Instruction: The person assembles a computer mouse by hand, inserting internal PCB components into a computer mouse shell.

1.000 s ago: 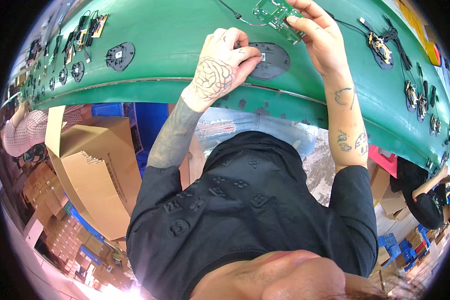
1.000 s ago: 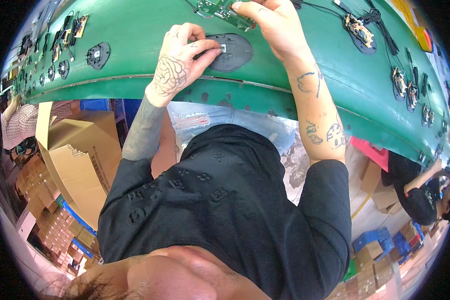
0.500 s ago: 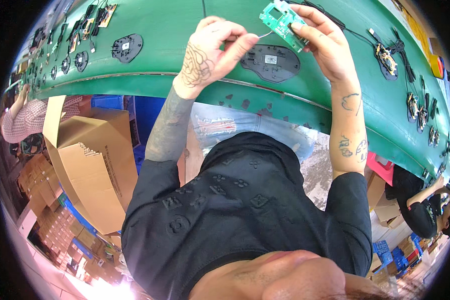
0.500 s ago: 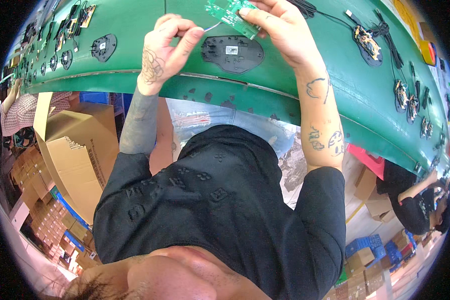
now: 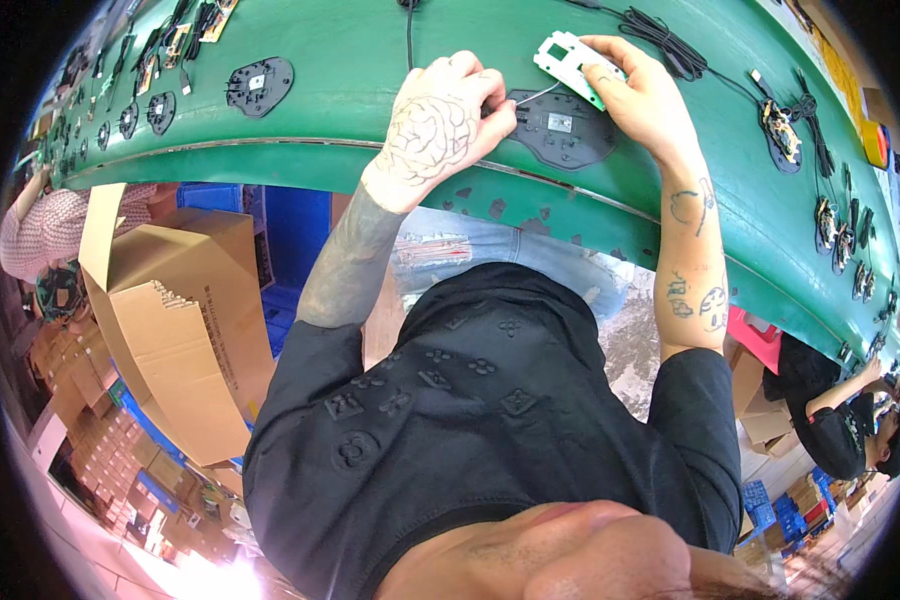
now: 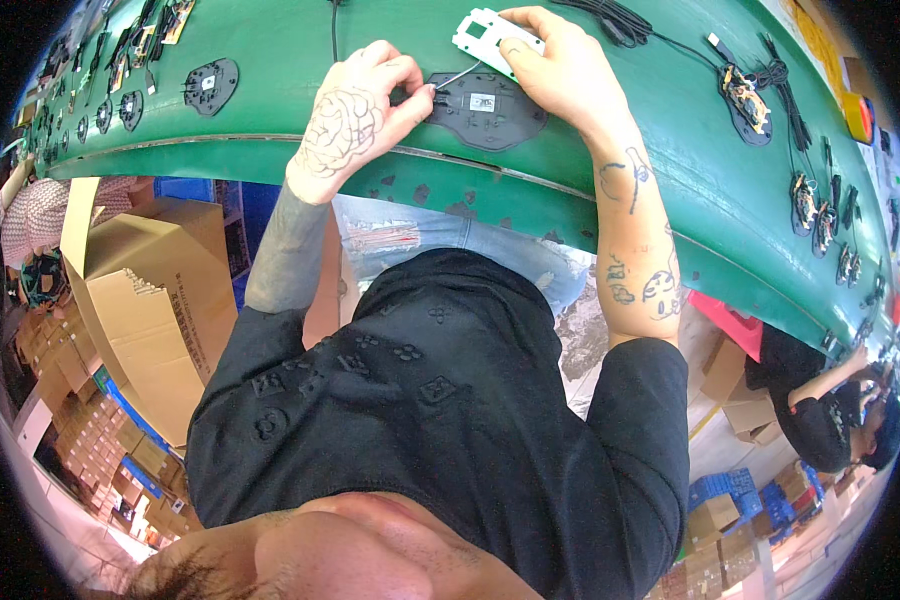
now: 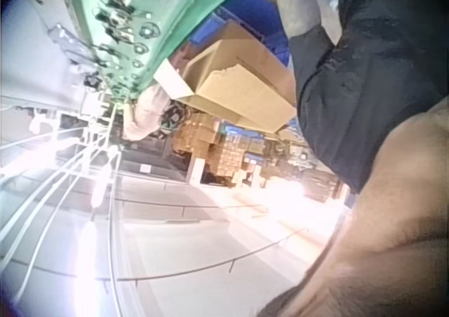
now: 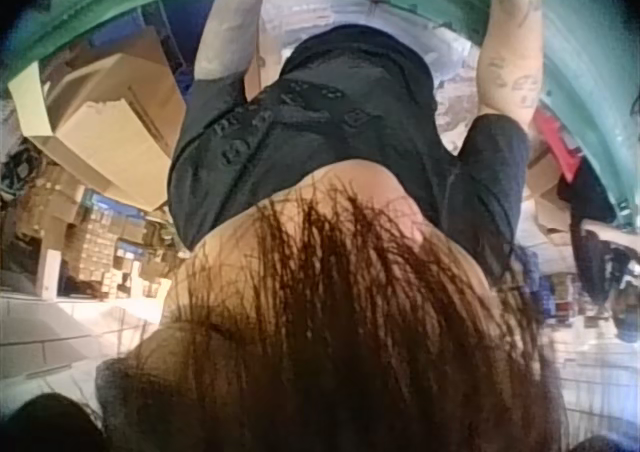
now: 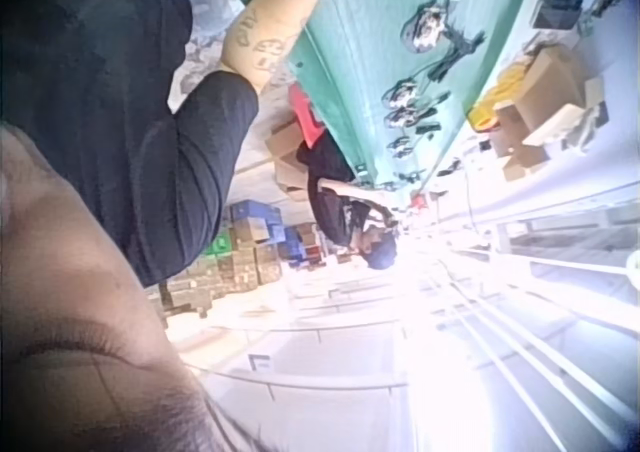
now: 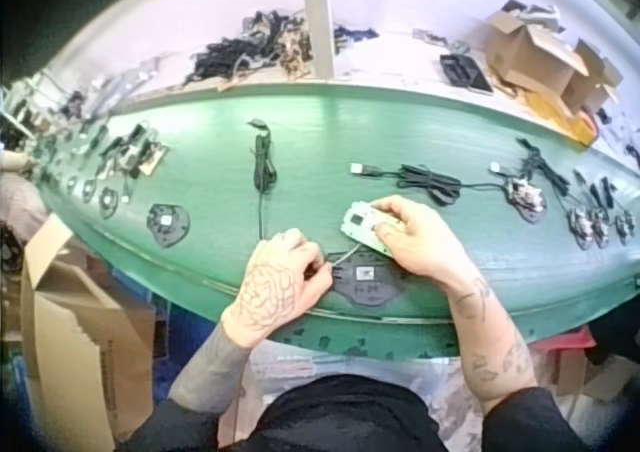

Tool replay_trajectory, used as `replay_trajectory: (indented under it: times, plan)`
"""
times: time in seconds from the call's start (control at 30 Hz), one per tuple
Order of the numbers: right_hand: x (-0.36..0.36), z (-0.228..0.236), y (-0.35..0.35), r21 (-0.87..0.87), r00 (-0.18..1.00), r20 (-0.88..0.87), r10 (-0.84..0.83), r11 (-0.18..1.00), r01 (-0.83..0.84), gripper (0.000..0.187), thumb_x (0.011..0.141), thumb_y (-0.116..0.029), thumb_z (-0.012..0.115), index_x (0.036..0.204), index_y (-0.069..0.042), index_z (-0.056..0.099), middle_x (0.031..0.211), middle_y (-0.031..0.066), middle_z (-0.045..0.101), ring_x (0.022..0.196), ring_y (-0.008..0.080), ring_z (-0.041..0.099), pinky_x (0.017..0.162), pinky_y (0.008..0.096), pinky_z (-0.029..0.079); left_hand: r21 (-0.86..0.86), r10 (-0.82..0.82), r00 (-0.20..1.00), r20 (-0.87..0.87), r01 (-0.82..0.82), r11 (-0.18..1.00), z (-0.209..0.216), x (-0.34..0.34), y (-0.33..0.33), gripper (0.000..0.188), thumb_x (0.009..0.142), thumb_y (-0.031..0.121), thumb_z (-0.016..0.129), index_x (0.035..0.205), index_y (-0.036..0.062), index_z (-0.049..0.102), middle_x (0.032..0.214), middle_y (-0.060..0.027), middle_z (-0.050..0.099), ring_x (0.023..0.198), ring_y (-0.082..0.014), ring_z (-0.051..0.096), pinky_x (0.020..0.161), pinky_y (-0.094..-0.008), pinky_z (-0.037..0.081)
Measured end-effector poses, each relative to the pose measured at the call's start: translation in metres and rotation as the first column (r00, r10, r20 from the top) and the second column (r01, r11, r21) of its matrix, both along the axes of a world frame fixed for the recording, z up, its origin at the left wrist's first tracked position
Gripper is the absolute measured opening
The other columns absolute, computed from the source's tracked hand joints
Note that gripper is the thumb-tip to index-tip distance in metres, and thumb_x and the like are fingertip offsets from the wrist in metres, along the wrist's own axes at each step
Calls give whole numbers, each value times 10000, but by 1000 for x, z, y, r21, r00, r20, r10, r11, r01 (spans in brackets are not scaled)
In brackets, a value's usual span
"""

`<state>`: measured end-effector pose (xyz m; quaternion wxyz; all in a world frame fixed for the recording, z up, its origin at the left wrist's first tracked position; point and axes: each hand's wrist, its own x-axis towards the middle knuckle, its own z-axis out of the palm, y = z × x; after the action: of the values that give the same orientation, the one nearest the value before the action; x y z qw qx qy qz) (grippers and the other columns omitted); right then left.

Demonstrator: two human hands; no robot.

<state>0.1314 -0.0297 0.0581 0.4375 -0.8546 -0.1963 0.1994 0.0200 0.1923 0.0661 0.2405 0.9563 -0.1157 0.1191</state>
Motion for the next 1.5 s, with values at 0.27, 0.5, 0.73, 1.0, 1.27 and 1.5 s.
replay_trajectory:
  times: [0.27,0.5,0.73,1.0,1.27,1.5]
  plan:
    - [-5,7,4,-155,985,146,-96,981,119,400,943,-221,626,1309,-61,625,1186,134,708,1085,228,668,956,348,503,-101,-13,988,-153,-2,995,2,7,1,147,823,273,681,891,143,677,857,-49,597,867,-261,616,793,-418,463]
    - [-2,27,-8,127,999,-5,34,991,-33,381,934,-138,687,1306,-73,640,1152,78,715,1028,136,644,910,302,510,-267,-261,936,-235,196,943,-1,25,5,247,854,142,649,1092,139,714,881,-95,592,843,-273,622,768,-379,505]
    - [-34,52,-12,102,998,-14,66,993,-64,445,840,-205,807,1261,-136,678,1121,101,752,931,156,711,832,305,563,-322,-491,808,-324,394,861,3,42,30,286,893,122,660,1176,124,702,942,-83,590,920,-253,615,814,-350,497]
    - [-68,37,-13,-131,742,619,259,965,-228,263,837,-90,728,1094,-141,749,1063,53,746,1019,270,690,876,369,564,-230,-460,759,-461,399,888,8,56,19,385,863,131,691,1246,143,660,908,-70,583,876,-240,601,775,-353,489]
    - [-75,33,-18,-275,751,551,364,929,-248,363,802,-27,665,1142,-136,728,1190,31,707,1109,238,639,964,359,524,-310,-430,888,-166,366,877,4,34,20,360,860,165,729,1213,131,668,917,-60,598,806,-241,609,715,-331,499]
    - [-77,22,-35,-219,779,533,329,944,-249,429,788,3,676,1197,-127,701,1301,55,645,1142,262,628,1013,384,509,64,-219,975,40,217,974,2,-9,-6,427,864,261,744,1264,136,665,1095,-63,611,958,-254,608,843,-381,491]
